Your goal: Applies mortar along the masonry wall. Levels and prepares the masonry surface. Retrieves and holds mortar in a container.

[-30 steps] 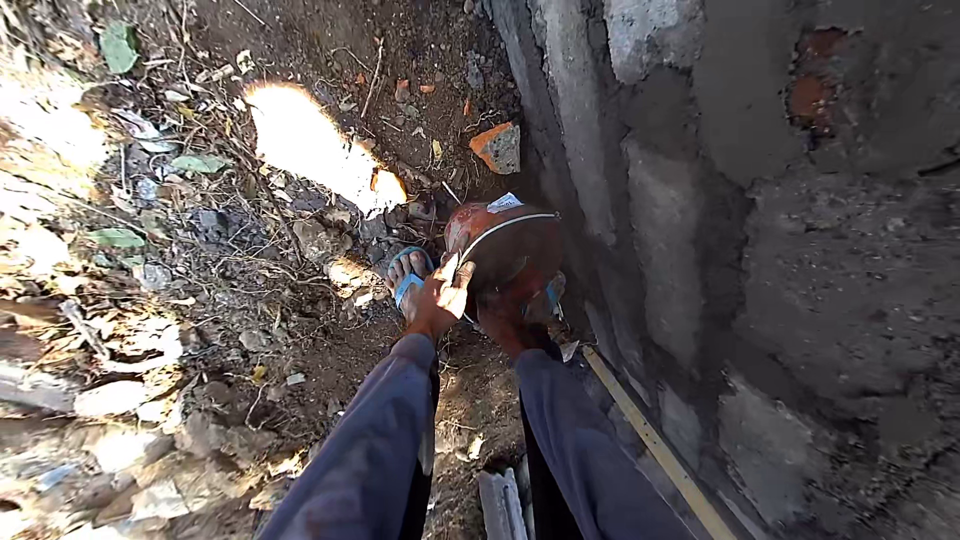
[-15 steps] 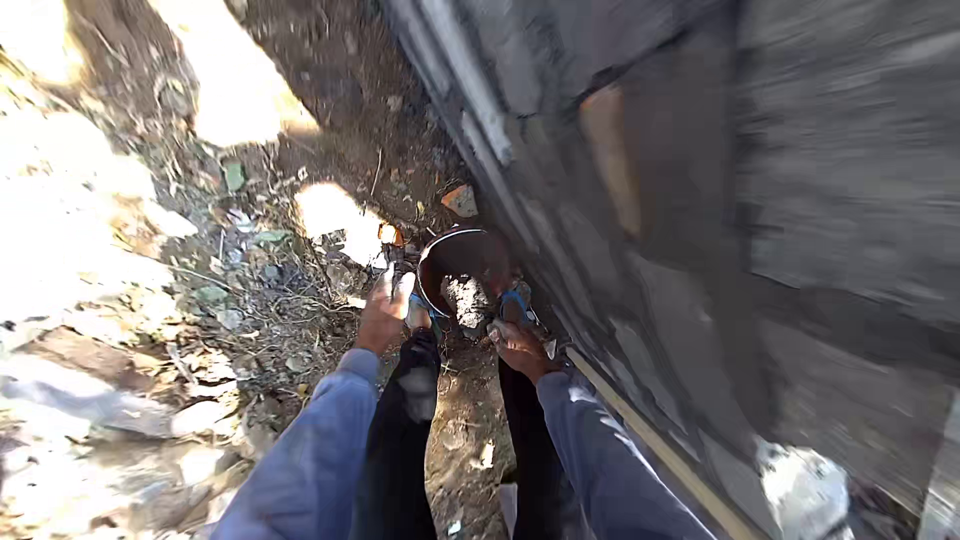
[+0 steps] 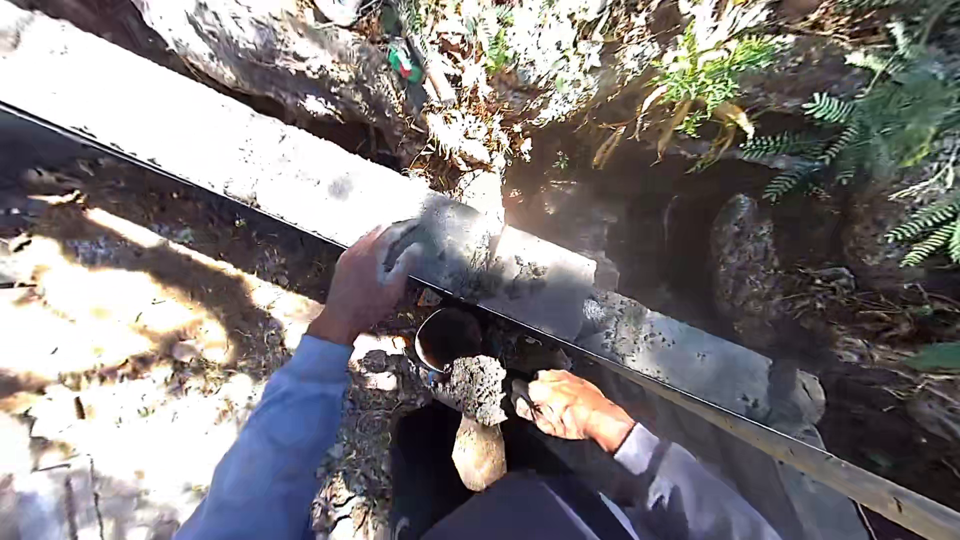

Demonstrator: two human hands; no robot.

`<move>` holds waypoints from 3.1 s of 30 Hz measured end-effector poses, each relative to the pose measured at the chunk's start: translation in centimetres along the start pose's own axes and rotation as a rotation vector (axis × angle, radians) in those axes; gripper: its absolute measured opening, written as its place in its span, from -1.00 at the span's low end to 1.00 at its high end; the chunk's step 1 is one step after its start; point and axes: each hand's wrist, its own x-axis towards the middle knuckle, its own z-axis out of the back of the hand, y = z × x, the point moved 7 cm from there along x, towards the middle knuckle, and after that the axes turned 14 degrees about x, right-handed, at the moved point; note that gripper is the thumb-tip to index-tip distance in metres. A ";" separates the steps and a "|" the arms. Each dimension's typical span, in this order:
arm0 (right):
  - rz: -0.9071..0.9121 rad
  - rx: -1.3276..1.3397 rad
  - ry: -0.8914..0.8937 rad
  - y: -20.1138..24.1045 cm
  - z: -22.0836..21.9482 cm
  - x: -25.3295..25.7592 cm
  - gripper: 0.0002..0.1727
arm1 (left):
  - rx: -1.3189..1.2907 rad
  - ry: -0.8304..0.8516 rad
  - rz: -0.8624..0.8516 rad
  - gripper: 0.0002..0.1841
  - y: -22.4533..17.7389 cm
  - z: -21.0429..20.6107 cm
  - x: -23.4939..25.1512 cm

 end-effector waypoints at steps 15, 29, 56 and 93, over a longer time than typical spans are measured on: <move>0.033 0.145 -1.603 -0.4 8.1 -4.9 -0.59 | 0.230 1.170 -0.066 -0.24 -8.4 -17.2 16.2; 0.106 1.636 -1.049 2.7 3.8 3.1 -0.59 | 0.067 1.303 0.114 -0.17 -7.2 -16.3 16.0; 0.032 1.688 -0.770 2.5 5.5 4.3 -0.55 | 0.237 1.272 0.005 -0.32 -8.4 -14.7 16.6; 0.036 1.500 -0.854 3.2 3.2 5.3 -0.53 | 0.066 1.319 0.221 0.11 -5.9 -18.6 14.7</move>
